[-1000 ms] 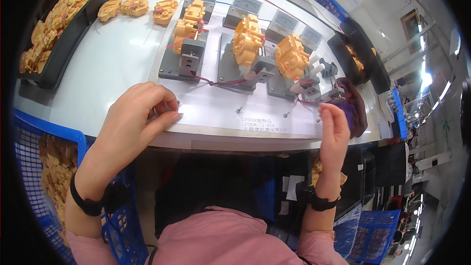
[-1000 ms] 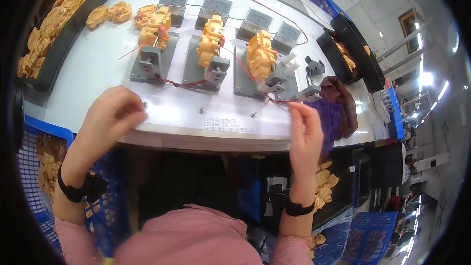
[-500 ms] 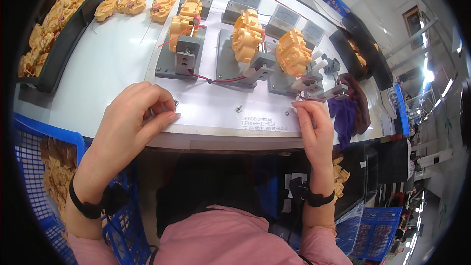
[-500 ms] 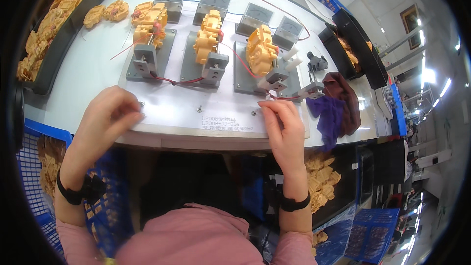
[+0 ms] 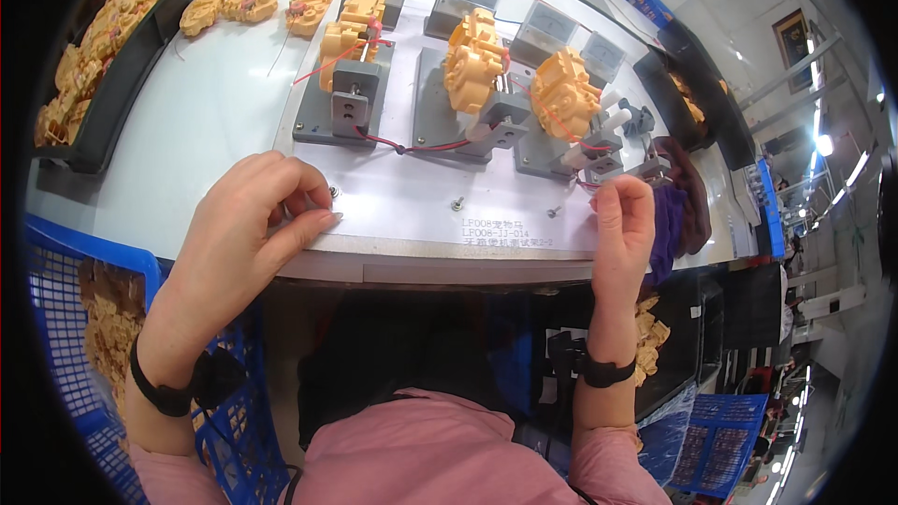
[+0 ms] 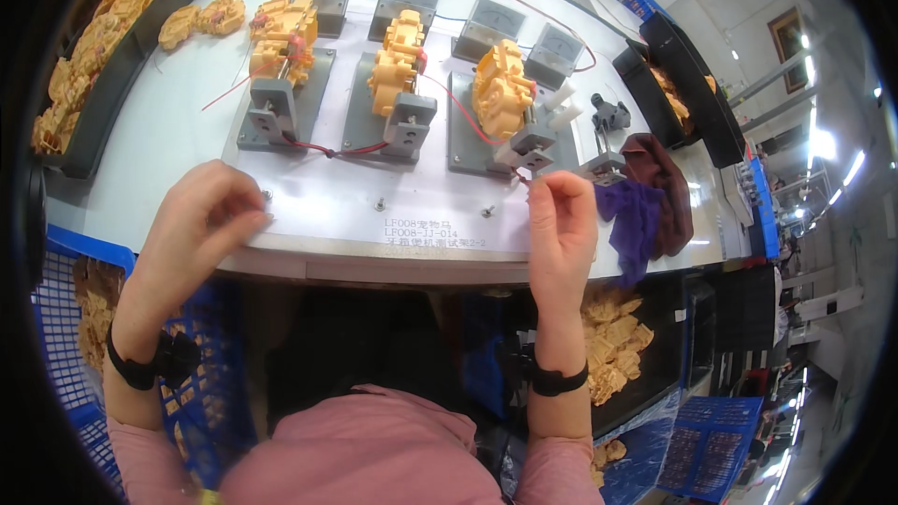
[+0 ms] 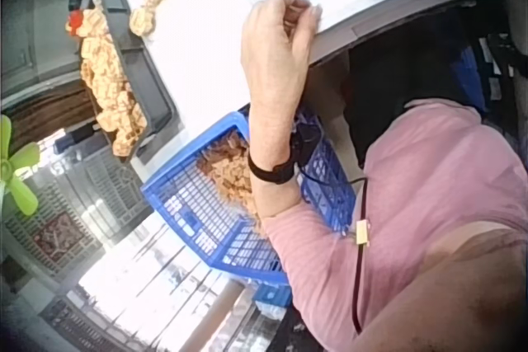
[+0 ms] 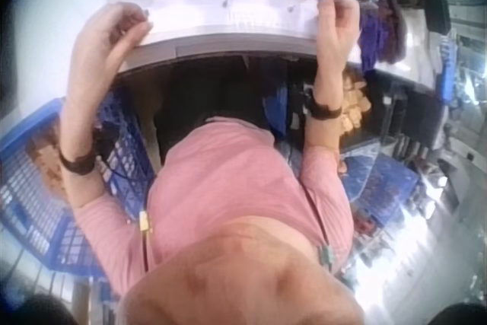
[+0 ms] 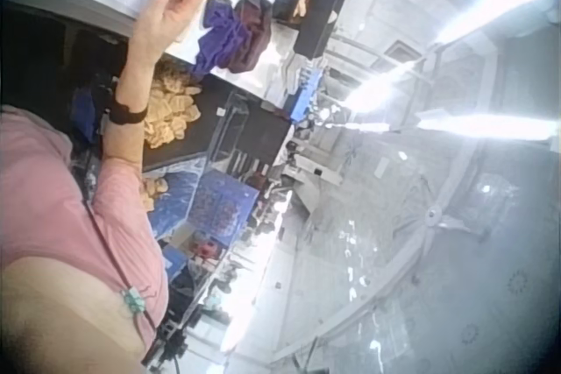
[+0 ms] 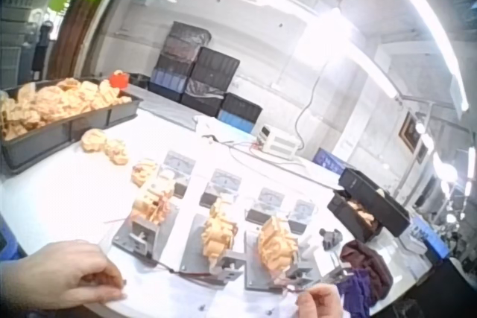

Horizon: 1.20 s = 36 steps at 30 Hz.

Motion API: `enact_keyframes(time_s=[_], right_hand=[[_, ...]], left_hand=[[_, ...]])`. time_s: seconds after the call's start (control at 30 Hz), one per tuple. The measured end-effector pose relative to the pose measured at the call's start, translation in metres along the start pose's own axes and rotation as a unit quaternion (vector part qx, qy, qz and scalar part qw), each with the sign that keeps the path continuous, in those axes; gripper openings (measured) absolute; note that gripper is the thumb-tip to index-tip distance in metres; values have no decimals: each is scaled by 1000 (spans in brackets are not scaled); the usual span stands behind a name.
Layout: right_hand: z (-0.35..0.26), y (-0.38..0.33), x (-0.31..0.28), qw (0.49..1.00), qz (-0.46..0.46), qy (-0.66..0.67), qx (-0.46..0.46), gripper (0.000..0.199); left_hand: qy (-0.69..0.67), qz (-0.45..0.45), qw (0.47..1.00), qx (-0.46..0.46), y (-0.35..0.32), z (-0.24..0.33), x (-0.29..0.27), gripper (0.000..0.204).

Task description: Testing the electrical functionality and physical fit of yellow plastic toy housing parts using a test jig on an assembly line.

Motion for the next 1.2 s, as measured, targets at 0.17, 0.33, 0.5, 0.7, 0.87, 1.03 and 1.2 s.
enact_keyframes(time_s=[0.17,0.33,0.5,0.7,0.87,1.03,1.2], right_hand=[[2,-2,0,998,-34,-38,30,9],[-15,6,10,963,-175,-192,-76,8],[-16,3,10,950,-184,-237,-84,11],[-15,1,18,951,-159,-245,-100,13],[2,-3,14,931,-181,-269,-166,17],[52,-5,-50,904,-200,-290,-241,10],[-36,-1,45,888,-206,-313,-266,21]], left_hand=[[0,-1,1000,2,1,1,1,14],[-12,-2,1000,-3,-1,0,1,15],[-34,-5,999,-35,2,7,1,19],[-23,-16,998,-48,5,2,-4,28],[-13,33,998,51,5,-18,6,30],[-18,12,998,54,14,-4,16,24],[5,55,996,67,11,-17,23,22]])
Point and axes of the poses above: each hand's wrist, its own y-axis towards the middle knuckle, its own x-axis out of the palm, z = x × y, the point moved 2 cm from there along y, towards the middle knuckle, and after that the axes turned 15 degrees about -x, right-handed, at the moved point
